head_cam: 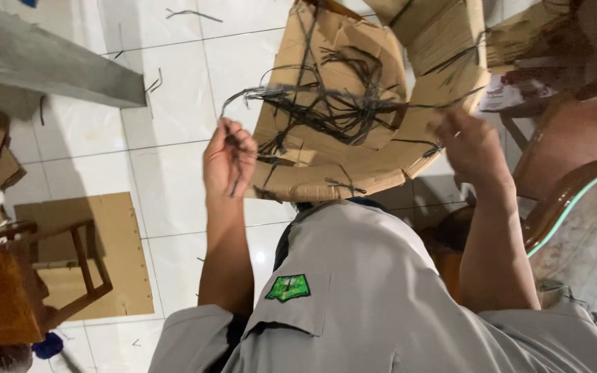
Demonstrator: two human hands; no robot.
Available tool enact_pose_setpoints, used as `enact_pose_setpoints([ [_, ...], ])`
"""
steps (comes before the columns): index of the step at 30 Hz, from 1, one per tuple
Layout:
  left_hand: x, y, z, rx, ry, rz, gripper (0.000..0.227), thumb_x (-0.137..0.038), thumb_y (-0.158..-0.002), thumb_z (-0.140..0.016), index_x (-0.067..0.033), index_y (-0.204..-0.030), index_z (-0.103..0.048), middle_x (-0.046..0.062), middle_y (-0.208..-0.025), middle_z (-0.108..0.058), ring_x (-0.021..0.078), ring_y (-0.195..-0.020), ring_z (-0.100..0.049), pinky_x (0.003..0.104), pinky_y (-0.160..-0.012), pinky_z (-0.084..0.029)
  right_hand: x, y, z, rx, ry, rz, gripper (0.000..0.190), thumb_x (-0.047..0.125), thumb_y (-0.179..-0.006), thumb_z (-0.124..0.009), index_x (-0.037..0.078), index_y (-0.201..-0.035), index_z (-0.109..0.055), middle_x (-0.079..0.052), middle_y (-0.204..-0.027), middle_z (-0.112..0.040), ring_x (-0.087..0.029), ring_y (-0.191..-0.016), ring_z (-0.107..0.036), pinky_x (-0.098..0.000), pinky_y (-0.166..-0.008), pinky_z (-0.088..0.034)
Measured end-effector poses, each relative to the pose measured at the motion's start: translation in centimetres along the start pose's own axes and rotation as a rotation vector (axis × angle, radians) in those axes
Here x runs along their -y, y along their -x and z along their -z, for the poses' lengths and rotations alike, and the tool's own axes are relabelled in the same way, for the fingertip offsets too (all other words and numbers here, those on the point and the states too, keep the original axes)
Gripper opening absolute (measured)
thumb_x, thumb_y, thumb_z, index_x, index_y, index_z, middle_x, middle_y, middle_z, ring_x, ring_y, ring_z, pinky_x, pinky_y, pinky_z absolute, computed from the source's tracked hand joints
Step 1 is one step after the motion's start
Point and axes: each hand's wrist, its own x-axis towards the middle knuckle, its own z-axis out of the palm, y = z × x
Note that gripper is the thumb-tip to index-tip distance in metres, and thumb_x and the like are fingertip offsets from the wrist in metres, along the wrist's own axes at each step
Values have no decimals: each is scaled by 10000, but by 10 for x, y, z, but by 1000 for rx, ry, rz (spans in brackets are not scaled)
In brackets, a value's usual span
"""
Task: Assembling a cardboard furniture component by threading and tying black plastic ties through pre-drilled holes.
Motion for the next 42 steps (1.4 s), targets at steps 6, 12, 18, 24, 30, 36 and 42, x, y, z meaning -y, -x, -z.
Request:
enact_pose_setpoints([
  [6, 38, -2, -32, 60, -134, -27, 150, -163, -1055, -617, -44, -1089, -703, 134, -1075, -788, 254, -998, -778, 366, -906, -663, 16, 8, -63, 274, -271, 289, 235, 167, -974, -666, -7, -1115, -739, -298, -935, -737, -512, -858, -715, -586, -745, -553],
  [12, 70, 1, -50, 48, -117, 8, 167, -145, -1056, -603, -2, -1106, -672, 187, -1126, -769, 301, -1004, -773, 417, -910, -663, 75, 35, -106, 273, -583, 603, 457, -54, -954, -645, 44, -1401, -643, -245, -1032, -751, -370, -866, -767, -471, -743, -659],
  [18, 83, 5, -45, -72, -155, 61, 155, -204, -1040, -630, -54, -1065, -660, 164, -998, -788, 268, -781, -792, 353, -734, -683, 43, 17, -151, -151, -526, 485, 266, 107, -995, -709, 42, -1252, -694, -168, -943, -666, -310, -819, -711, -406, -705, -611],
  [24, 110, 53, -95, 60, -1379, 112, 404, -388, -1014, -666, -133, -707, -726, 39, -535, -646, 114, -411, -582, 255, -452, -500, 80, 25, -109, 482, -1237, 181, 688, 460, -1099, -327, -128, -1365, -563, -155, -785, -747, -193, -696, -726, -319, -734, -560],
  [30, 109, 52, -40, 103, -1200, 85, 187, -211, -1010, -707, -79, -881, -738, 31, -582, -611, 70, -469, -506, 211, -476, -417, 42, 5, -120, 108, -1377, -73, 378, 332, -1104, -468, 53, -877, -584, 6, -628, -425, -131, -540, -490, -223, -553, -452],
  [36, 90, 40, -39, -34, -1537, -207, 196, -222, -1045, -680, -87, -910, -728, 28, -586, -540, 87, -593, -461, 289, -590, -391, 28, 2, -83, -33, -1375, 36, 428, 375, -1121, -454, 78, -838, -572, 18, -570, -344, -45, -431, -342, -162, -418, -290],
  [42, 105, 59, -102, 352, -1591, 37, 645, -588, -1074, -360, -93, -1343, -675, 239, -1395, -626, 468, -1338, -532, 627, -1125, -352, 45, 13, -66, 147, -508, 572, 330, 129, -1047, -522, -51, -778, -586, -237, -558, -462, -389, -453, -433, -419, -396, -315],
])
